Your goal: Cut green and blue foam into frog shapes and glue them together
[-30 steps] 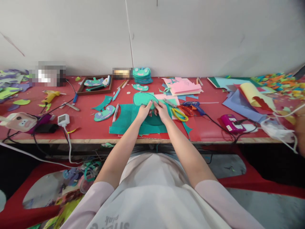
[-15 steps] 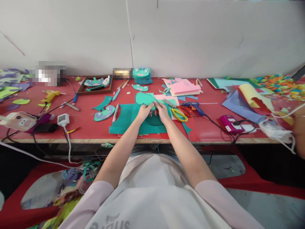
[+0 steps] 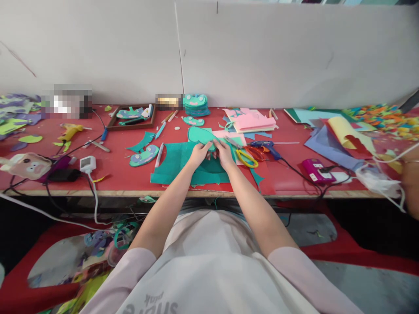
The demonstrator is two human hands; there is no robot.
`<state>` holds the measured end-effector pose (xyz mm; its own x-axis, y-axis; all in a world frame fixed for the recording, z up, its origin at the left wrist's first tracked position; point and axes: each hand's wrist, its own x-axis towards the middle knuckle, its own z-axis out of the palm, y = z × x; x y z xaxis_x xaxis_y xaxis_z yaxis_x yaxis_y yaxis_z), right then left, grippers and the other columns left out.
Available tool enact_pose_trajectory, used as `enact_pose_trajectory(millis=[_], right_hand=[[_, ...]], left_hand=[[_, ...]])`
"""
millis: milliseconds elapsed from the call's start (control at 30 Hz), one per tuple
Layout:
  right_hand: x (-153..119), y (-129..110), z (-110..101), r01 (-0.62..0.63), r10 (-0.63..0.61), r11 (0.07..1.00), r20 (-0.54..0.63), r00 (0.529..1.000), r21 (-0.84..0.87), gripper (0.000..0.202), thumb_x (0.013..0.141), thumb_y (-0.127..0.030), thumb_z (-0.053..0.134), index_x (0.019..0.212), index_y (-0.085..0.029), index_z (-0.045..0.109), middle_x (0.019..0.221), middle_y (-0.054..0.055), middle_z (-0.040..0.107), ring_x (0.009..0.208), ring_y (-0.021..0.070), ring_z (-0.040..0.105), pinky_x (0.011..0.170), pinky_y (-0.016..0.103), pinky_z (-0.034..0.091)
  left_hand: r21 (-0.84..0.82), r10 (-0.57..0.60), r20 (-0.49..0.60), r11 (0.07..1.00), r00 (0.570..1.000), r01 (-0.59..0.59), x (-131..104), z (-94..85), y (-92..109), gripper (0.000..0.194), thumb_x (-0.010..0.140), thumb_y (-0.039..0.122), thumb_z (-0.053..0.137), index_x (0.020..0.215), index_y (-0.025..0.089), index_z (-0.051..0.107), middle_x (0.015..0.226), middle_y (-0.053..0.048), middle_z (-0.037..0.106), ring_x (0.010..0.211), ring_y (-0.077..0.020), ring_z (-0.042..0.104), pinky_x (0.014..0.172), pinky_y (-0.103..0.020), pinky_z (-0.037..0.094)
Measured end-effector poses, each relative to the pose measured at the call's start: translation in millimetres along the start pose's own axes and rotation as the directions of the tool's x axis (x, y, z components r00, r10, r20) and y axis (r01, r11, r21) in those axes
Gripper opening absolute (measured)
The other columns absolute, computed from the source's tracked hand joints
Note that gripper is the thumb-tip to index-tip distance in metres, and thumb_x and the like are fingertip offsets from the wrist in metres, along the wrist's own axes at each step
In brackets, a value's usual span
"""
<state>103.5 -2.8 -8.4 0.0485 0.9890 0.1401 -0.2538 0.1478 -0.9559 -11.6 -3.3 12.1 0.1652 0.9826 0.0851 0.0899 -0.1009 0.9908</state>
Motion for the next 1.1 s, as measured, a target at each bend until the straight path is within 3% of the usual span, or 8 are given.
enact_pose_trajectory(millis=[167, 367, 600, 700, 800, 867, 1000, 1100], right_hand=[[-1.5, -1.6, 1.3, 0.001, -0.001, 1.000, -0.003, 1.000, 0.022, 0.041, 0.068, -0.057, 0.067, 0.062, -0.021, 0.049, 0.045, -0.007, 0.043, 0.038, 0.0078, 0.039, 0.037, 0.024, 0.029], [0.5, 3.6, -1.0, 0.015, -0.015, 1.000, -0.018, 1.000, 0.003, 0.036, 0.070, -0.052, 0.067, 0.063, -0.021, 0.051, 0.046, -0.007, 0.044, 0.038, 0.0087, 0.040, 0.037, 0.025, 0.030], [-1.5, 1.0, -0.8, -0.019, 0.020, 0.999, 0.021, 1.000, -0.031, 0.031, 0.071, -0.047, 0.066, 0.062, -0.020, 0.053, 0.048, -0.006, 0.046, 0.038, 0.0086, 0.040, 0.038, 0.025, 0.031], [-4.2, -2.9, 0.6, -0.006, 0.006, 0.999, 0.007, 1.000, -0.048, 0.027, 0.071, -0.045, 0.066, 0.066, -0.019, 0.058, 0.052, -0.005, 0.051, 0.043, 0.0086, 0.044, 0.042, 0.024, 0.036], [-5.9, -6.8, 1.4, 0.059, -0.058, 0.997, 0.017, 0.998, -0.051, 0.026, 0.071, -0.044, 0.066, 0.077, -0.019, 0.065, 0.068, -0.003, 0.063, 0.060, 0.0111, 0.055, 0.058, 0.024, 0.046], [-6.3, -8.4, 1.3, 0.068, -0.066, 0.995, 0.038, 0.997, -0.072, 0.028, 0.070, -0.044, 0.067, 0.082, -0.019, 0.067, 0.075, -0.002, 0.066, 0.069, 0.0130, 0.058, 0.064, 0.025, 0.048], [-6.3, -8.5, 0.6, -0.015, 0.025, 0.992, 0.077, 0.997, -0.125, 0.035, 0.069, -0.049, 0.066, 0.083, -0.017, 0.068, 0.065, -0.002, 0.064, 0.057, 0.0134, 0.055, 0.054, 0.027, 0.046], [-6.1, -6.7, 0.0, -0.008, 0.016, 0.996, 0.089, 0.996, -0.088, 0.034, 0.068, -0.049, 0.068, 0.081, -0.018, 0.069, 0.067, -0.001, 0.065, 0.061, 0.0149, 0.058, 0.060, 0.028, 0.048]], left_hand=[[0.060, -0.031, 0.019, 0.998, 0.999, 0.029, -0.2, -1.2, -4.0, 0.063, 0.088, 0.057, 0.042, 0.038, 0.017, 0.042, 0.032, 0.003, 0.041, 0.032, -0.0055, 0.042, 0.044, -0.019, 0.039], [0.104, -0.029, 0.079, 0.994, 0.996, 0.021, 1.6, -2.0, -8.5, 0.065, 0.091, 0.052, 0.039, 0.037, 0.016, 0.043, 0.031, 0.001, 0.042, 0.031, -0.0057, 0.043, 0.043, -0.019, 0.038], [-0.040, -0.103, -0.142, 0.994, 0.984, 0.098, 0.9, 0.3, -3.7, 0.053, 0.085, 0.051, 0.051, 0.045, 0.019, 0.038, 0.032, 0.006, 0.035, 0.029, -0.0060, 0.035, 0.036, -0.021, 0.032], [-0.098, -0.118, -0.122, 0.990, 0.986, 0.106, 0.4, 2.0, -2.5, 0.045, 0.085, 0.046, 0.054, 0.052, 0.018, 0.042, 0.034, 0.007, 0.037, 0.030, -0.0061, 0.035, 0.036, -0.021, 0.031], [-0.115, -0.120, -0.073, 0.987, 0.990, 0.111, 0.4, 2.3, -3.3, 0.043, 0.087, 0.042, 0.053, 0.052, 0.018, 0.044, 0.034, 0.006, 0.039, 0.030, -0.0067, 0.036, 0.035, -0.021, 0.032], [-0.109, -0.107, -0.103, 0.989, 0.989, 0.096, 0.8, 1.0, -4.8, 0.042, 0.087, 0.043, 0.052, 0.053, 0.017, 0.047, 0.036, 0.004, 0.043, 0.032, -0.0078, 0.040, 0.036, -0.021, 0.034], [-0.089, -0.099, -0.193, 0.993, 0.976, 0.083, 2.3, -2.6, -6.4, 0.040, 0.086, 0.047, 0.053, 0.060, 0.016, 0.053, 0.041, 0.003, 0.049, 0.037, -0.0096, 0.047, 0.040, -0.021, 0.040], [-0.114, -0.146, -0.181, 0.985, 0.973, 0.127, 2.7, -2.2, -4.7, 0.038, 0.086, 0.045, 0.054, 0.062, 0.016, 0.054, 0.042, 0.002, 0.050, 0.036, -0.0099, 0.047, 0.038, -0.022, 0.039]])
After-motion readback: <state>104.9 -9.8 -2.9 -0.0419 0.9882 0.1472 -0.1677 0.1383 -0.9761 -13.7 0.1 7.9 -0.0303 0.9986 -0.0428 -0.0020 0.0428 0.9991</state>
